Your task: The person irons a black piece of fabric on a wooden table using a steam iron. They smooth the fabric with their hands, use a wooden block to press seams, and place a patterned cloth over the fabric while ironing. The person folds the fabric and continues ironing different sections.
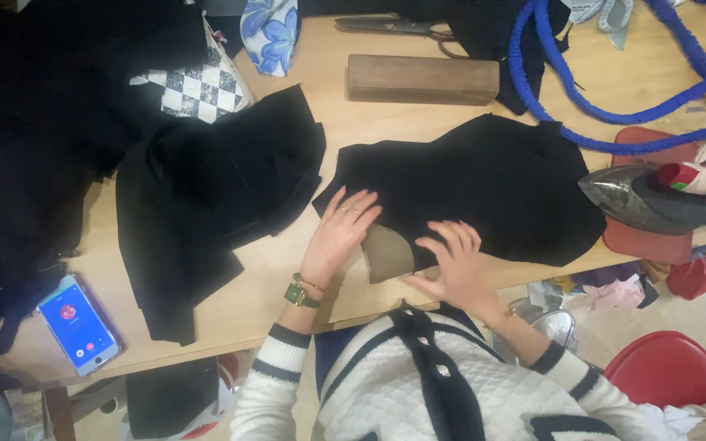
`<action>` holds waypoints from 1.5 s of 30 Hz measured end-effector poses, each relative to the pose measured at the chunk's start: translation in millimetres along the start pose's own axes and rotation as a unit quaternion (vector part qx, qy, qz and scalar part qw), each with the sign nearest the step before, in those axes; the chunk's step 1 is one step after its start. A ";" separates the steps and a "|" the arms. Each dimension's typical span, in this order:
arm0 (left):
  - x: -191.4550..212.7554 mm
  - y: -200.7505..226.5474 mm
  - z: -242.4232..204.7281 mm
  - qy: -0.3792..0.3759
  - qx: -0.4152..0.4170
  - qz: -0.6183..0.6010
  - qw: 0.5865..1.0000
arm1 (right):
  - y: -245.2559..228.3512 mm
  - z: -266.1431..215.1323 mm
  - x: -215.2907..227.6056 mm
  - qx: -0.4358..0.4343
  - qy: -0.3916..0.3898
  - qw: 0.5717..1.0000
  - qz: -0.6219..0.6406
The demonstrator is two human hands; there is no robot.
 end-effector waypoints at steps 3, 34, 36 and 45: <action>3.2 -11.0 0.3 0.014 0.050 -0.004 0.999 | 18.3 -28.8 -15.8 0.019 0.019 0.998 -0.051; 343.0 -67.5 14.7 0.655 0.197 -0.200 0.702 | -138.8 32.2 -28.9 -0.389 -0.275 0.685 0.551; 319.9 -19.5 99.6 0.515 0.068 -0.146 0.842 | -76.5 -7.5 -53.9 -0.534 -0.076 0.537 0.649; -10.9 70.9 230.2 0.039 0.013 -0.018 0.999 | 59.9 -93.2 18.8 -0.575 0.104 0.519 0.623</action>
Point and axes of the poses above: each hand's wrist, its own z-axis towards the middle knuckle, its own x-axis out of the back of the hand, y = z × x, the point moved 10 cm from there along z, towards the middle knuckle, and after that the axes turned 5 degrees about y, right-handed, at the moved point
